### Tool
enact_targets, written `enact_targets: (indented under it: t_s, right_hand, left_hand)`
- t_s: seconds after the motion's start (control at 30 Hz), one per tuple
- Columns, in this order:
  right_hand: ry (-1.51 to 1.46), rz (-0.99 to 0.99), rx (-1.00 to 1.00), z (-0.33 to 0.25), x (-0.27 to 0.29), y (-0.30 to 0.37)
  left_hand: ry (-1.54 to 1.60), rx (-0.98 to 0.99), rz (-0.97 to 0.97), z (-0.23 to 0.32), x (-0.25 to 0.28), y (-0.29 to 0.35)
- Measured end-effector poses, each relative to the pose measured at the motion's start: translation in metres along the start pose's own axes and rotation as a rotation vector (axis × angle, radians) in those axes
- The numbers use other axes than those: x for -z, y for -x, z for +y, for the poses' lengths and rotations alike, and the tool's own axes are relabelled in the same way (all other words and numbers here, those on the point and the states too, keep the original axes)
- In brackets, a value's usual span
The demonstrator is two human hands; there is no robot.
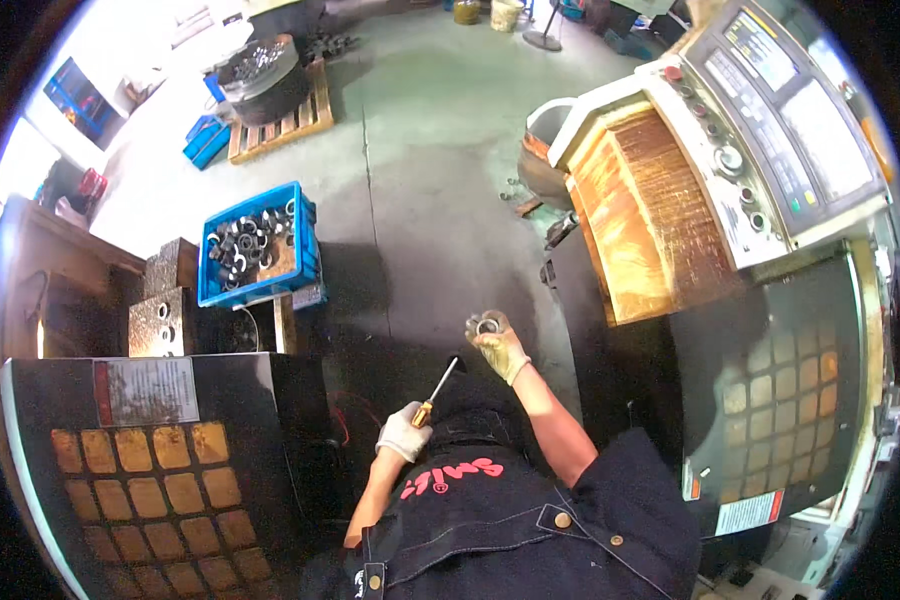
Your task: The person operates a CNC lathe in a workshop, repeatedly picking up metal rings from a blue bin and placing them into the machine's chuck. They use a screwdriver to tighten the chuck and a metal rod to adjust internal components. The person opens and closes the machine's safety door between each cycle.
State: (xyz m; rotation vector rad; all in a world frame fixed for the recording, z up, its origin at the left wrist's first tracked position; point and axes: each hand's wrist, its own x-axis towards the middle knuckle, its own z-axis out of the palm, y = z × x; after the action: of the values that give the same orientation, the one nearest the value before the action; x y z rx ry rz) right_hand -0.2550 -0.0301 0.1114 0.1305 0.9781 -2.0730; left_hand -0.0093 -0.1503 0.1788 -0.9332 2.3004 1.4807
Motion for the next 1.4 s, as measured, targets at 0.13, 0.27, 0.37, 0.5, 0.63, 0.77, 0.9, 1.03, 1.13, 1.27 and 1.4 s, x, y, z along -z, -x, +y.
enact_targets:
  t_s: [0.13, 0.27, 0.37, 0.5, 0.63, 0.77, 0.9, 1.03, 1.13, 1.27, 1.4]
  right_hand:
    - [0.018, 0.126, 0.001, -0.011, 0.018, 0.04]
    - [0.055, 0.08, 0.117, -0.025, 0.063, 0.078]
    - [0.016, 0.112, 0.087, -0.019, 0.095, 0.107]
    - [0.033, 0.119, 0.021, -0.024, 0.138, 0.166]
    - [0.109, 0.163, 0.009, -0.033, 0.172, 0.223]
    - [0.163, 0.143, -0.069, -0.048, 0.203, 0.265]
    - [0.223, 0.275, -0.132, -0.046, 0.239, 0.289]
    - [0.158, 0.336, -0.092, -0.035, 0.263, 0.306]
    - [0.067, 0.405, -0.039, -0.042, 0.28, 0.309]
    - [-0.21, 0.411, -0.026, -0.026, 0.293, 0.315]
    - [-0.269, 0.562, 0.149, -0.026, 0.28, 0.31]
  left_hand:
    - [-0.26, -0.032, -0.16, 0.014, -0.013, -0.001]
    - [-0.398, -0.051, -0.244, 0.05, -0.032, 0.006]
    - [-0.499, -0.087, -0.344, 0.071, -0.056, 0.008]
    - [-0.558, -0.164, -0.463, 0.093, -0.11, 0.024]
    - [-0.69, -0.209, -0.572, 0.116, -0.157, 0.025]
    - [-0.734, -0.255, -0.61, 0.136, -0.196, 0.035]
    - [-0.732, -0.266, -0.614, 0.144, -0.224, 0.047]
    - [-0.735, -0.319, -0.694, 0.132, -0.236, 0.046]
    - [-0.807, -0.402, -0.822, 0.164, -0.244, 0.032]
    - [-0.924, -0.484, -0.925, 0.181, -0.25, 0.006]
    - [-1.041, -0.607, -1.044, 0.206, -0.247, -0.033]
